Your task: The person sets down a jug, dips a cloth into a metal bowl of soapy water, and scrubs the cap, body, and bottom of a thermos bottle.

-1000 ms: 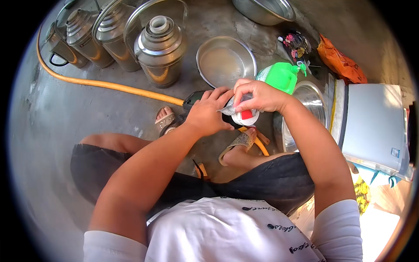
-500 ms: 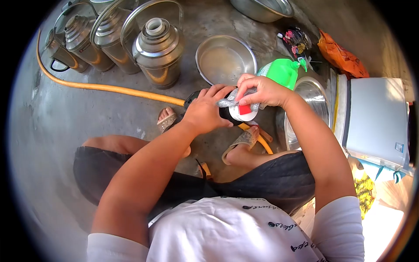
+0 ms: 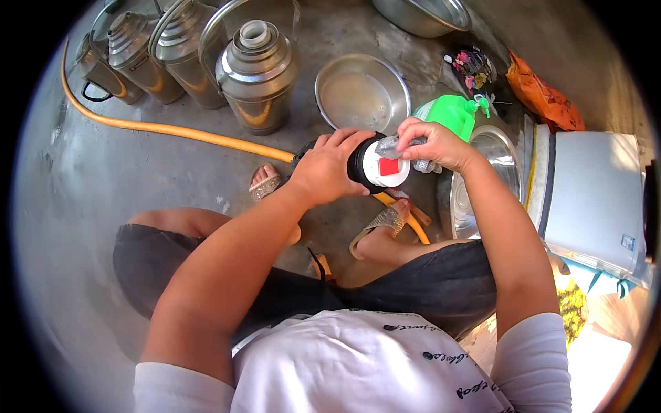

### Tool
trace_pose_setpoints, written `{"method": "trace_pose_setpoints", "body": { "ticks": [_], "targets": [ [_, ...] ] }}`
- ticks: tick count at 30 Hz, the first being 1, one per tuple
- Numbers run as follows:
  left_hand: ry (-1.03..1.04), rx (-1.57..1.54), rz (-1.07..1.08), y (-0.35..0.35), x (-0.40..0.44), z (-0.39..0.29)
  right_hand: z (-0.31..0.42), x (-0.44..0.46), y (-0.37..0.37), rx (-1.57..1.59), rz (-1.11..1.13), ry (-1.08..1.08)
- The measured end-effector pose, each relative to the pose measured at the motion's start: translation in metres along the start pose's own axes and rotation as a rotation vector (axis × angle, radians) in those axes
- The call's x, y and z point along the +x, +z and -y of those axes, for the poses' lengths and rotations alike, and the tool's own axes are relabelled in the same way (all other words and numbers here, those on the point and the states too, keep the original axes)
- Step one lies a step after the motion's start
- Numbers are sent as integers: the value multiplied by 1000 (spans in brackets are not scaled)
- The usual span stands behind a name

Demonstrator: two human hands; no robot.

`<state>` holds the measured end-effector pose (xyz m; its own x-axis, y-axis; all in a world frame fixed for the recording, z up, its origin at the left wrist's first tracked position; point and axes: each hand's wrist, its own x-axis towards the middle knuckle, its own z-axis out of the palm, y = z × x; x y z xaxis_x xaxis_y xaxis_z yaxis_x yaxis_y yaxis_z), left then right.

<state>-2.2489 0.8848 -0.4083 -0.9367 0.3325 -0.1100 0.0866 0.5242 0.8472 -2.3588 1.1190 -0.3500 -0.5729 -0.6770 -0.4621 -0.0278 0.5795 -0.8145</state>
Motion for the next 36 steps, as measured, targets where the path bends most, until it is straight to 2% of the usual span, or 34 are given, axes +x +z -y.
{"method": "trace_pose_setpoints", "body": {
  "ticks": [7, 9, 11, 13, 14, 15, 18, 19, 21, 22, 25, 27, 30, 32, 36],
  "targets": [
    [-53, -83, -30, -12, 6, 11, 14, 10, 12, 1, -61, -68],
    [-72, -78, -42, -10, 8, 15, 26, 11, 19, 241, -241, 29],
    [-67, -52, -65, -7, 11, 18, 32, 10, 27, 235, -261, 9],
    [-82, -7, -58, -5, 12, 17, 39, 10, 35, -466, -300, -288],
    [-82, -50, -61, -5, 12, 16, 43, 9, 42, -543, -291, -299],
    [-81, -95, -64, -5, 12, 15, 45, 8, 48, -549, -294, -299],
    [-49, -66, -158, 4, 17, 27, 34, 9, 67, -714, -541, -372],
    [-54, -71, -161, 1, 18, 26, 29, 11, 75, -715, -533, -372],
    [-100, -71, -160, -2, 20, 23, 21, 18, 90, -632, -756, -330],
    [-96, -77, -171, 1, 20, 22, 23, 21, 98, -557, -815, -287],
    [-126, -64, -177, 8, 18, 17, 23, 26, 109, -624, -915, -200],
    [-142, -63, -173, 7, 18, 12, 21, 30, 103, -672, -919, -235],
    [-131, -55, -156, 6, 19, 6, 14, 34, 87, -700, -797, -264],
    [-128, -45, -156, 4, 19, 7, 16, 36, 83, -523, -740, -266],
    [-141, -61, -156, 4, 21, 12, 17, 22, 98, -601, -797, -296]
  ]
}}
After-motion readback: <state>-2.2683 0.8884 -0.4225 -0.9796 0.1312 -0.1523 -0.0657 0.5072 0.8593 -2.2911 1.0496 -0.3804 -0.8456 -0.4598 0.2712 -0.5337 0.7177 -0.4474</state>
